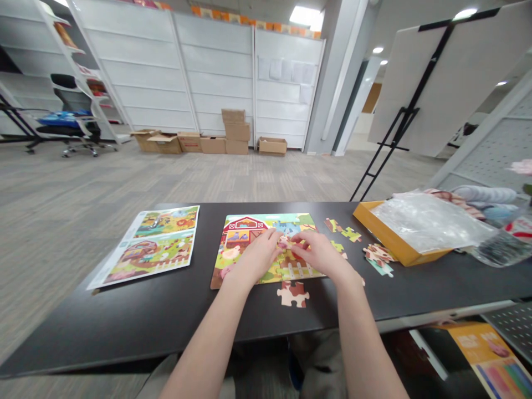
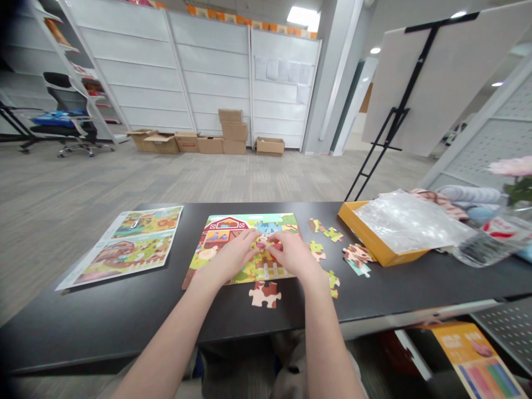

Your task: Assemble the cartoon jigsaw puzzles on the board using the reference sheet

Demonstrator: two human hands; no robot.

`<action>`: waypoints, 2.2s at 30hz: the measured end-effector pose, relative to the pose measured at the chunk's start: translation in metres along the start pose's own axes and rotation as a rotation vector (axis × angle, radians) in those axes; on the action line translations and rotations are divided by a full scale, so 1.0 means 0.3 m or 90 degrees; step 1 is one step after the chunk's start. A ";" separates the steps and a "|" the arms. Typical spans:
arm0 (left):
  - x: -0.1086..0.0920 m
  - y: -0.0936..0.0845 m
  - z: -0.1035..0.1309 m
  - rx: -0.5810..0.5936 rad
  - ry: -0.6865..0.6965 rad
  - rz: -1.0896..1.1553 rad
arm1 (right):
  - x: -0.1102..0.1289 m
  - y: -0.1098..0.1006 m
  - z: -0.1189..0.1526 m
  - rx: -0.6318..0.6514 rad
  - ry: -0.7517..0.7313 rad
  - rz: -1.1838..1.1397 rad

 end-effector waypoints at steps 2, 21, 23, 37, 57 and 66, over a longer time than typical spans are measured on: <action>0.011 -0.010 0.013 -0.010 0.002 -0.018 | 0.010 0.005 0.001 0.000 -0.013 0.001; -0.001 -0.017 0.059 0.048 -0.005 -0.132 | 0.047 0.080 -0.015 0.046 -0.054 -0.029; -0.005 -0.017 0.058 0.049 -0.006 -0.139 | 0.053 0.079 -0.017 0.048 -0.071 -0.026; -0.009 -0.012 0.058 0.053 -0.014 -0.110 | 0.079 0.081 -0.017 0.052 -0.142 -0.002; -0.025 -0.013 0.062 0.060 -0.039 -0.134 | 0.063 0.074 -0.021 0.039 -0.046 -0.029; -0.020 -0.006 0.058 0.048 -0.030 -0.128 | 0.084 0.088 -0.025 0.040 -0.084 -0.005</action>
Point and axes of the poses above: each hand's wrist, its own z-axis away from the middle knuckle, its own y-axis out of the palm, x = y × z, the point moved 4 cm from there along -z, towards the middle knuckle, and after that the axes turned 2 degrees about y, right-handed, at the moved point
